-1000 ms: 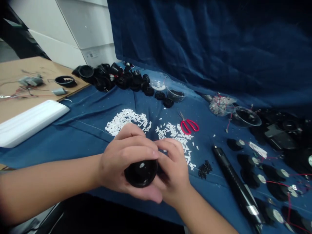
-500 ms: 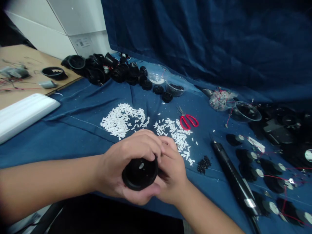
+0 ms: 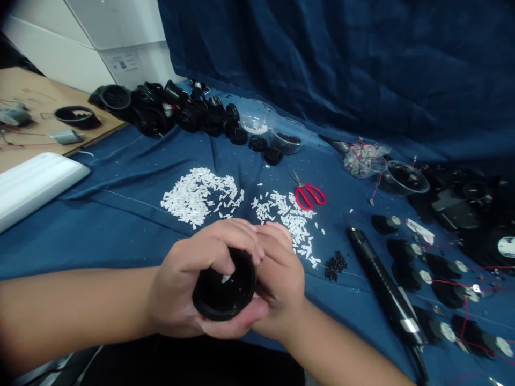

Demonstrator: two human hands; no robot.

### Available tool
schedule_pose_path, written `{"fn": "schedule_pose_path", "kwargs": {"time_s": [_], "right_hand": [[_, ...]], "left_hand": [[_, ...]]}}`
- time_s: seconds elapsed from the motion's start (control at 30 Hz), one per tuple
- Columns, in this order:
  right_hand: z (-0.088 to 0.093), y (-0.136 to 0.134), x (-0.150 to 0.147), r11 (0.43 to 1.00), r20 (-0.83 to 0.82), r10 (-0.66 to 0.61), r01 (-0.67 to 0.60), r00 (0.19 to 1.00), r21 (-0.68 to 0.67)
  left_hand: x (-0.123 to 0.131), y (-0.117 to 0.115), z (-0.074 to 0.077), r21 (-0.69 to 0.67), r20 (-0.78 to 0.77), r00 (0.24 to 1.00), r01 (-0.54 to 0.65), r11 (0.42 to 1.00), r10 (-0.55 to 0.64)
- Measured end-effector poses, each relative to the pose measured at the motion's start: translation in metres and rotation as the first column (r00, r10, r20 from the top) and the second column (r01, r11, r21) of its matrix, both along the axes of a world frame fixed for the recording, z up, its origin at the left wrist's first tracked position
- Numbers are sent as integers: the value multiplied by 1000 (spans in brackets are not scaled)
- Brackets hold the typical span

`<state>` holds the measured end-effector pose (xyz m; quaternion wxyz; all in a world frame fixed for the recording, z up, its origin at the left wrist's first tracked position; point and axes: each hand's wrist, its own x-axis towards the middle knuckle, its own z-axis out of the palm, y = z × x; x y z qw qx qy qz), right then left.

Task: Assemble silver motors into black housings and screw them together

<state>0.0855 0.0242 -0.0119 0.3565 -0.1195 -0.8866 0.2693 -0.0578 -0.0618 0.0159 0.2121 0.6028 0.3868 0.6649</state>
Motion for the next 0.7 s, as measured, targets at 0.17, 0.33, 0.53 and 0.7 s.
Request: {"fn": "schedule_pose_path", "kwargs": {"time_s": [0.17,0.33,0.53,0.7], "right_hand": [[-3,1,4,996,-78,20,-13,997,90],[-2,-3,0,1000,-122,6,-4,993,14],[-2,0,-12,998,-246,-21,4,969,-69],[-7,15,-17,996,-220,-75,85,973,37]], "left_hand": [[4,-2,-3,0,2,998,-62,998,62],[2,-4,-6,50,-94,988,-115,992,119],[-5,0,-8,-5,-161,974,-165,986,162],[-18,7,-9,-138,-210,961,-213,967,181]]}}
